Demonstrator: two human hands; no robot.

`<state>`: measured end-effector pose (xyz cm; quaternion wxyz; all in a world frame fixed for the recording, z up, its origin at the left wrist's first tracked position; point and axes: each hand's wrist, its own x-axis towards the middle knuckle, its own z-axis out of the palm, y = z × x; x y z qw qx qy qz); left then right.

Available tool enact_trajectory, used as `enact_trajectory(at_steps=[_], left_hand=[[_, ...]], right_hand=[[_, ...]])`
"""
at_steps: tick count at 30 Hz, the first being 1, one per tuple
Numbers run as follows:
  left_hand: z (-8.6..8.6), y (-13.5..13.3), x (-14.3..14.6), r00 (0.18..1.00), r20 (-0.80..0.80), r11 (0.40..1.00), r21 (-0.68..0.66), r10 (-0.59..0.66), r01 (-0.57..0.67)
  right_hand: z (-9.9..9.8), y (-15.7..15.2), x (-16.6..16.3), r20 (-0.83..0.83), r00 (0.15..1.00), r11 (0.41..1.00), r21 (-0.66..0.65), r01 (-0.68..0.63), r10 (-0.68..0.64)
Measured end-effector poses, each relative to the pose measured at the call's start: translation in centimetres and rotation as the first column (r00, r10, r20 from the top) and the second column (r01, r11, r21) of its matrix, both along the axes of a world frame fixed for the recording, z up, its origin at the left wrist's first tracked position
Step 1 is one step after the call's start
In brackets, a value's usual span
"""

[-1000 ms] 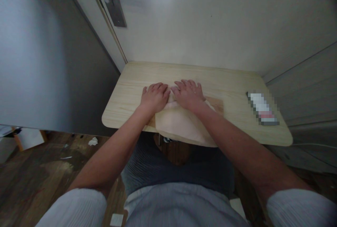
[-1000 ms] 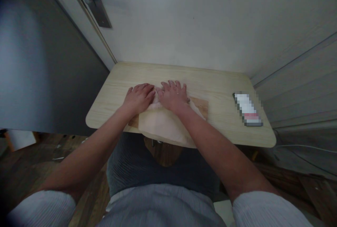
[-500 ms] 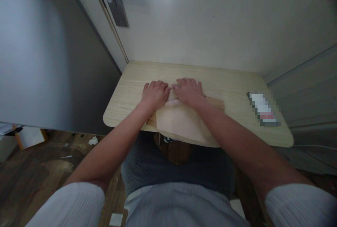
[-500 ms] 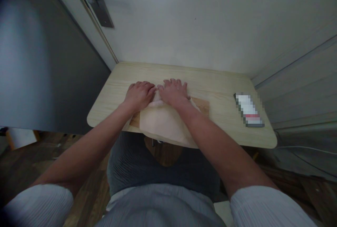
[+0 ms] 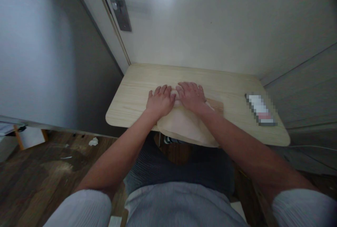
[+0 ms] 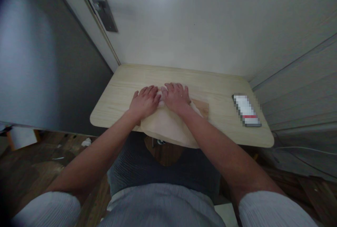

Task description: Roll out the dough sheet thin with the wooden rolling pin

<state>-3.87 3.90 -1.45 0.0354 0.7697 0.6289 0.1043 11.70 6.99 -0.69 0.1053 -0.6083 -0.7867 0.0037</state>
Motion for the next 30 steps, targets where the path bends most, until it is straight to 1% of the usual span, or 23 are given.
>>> enact_trajectory(at_steps=[3, 6, 11, 17, 23, 30], left_hand=[[-0.2, 1.0, -0.5, 1.000, 0.009, 0.996, -0.081, -0.028, 0.029], [-0.2, 1.8, -1.0, 0.999, 0.015, 0.991, -0.126, -0.051, 0.052], [-0.1, 2.6, -1.4, 0.996, -0.008, 0.991, -0.098, -0.094, 0.093], [-0.3, 2.7, -1.2, 0.999, -0.017, 0.998, -0.047, -0.049, 0.048], [0.1, 2.6, -1.1, 0.999, -0.042, 1.000, -0.017, -0.017, 0.016], [0.3, 3.2, -1.2, 1.000, -0.023, 0.999, -0.041, 0.000, -0.001]], right_hand=[[-0.4, -1.0, 0.6, 0.030, 0.999, 0.998, 0.060, -0.035, 0.033], [-0.7, -1.1, 0.8, 0.036, 0.999, 0.997, 0.078, -0.017, 0.015], [-0.6, -0.4, 0.6, 0.024, 1.000, 0.998, 0.062, -0.007, 0.006], [-0.4, 0.5, 0.6, 0.050, 0.999, 1.000, 0.014, -0.002, 0.001], [-0.2, 1.6, 0.4, 0.076, 0.997, 0.999, -0.044, -0.002, 0.005], [0.2, 2.7, 0.5, 0.104, 0.993, 0.989, -0.142, -0.043, 0.058]])
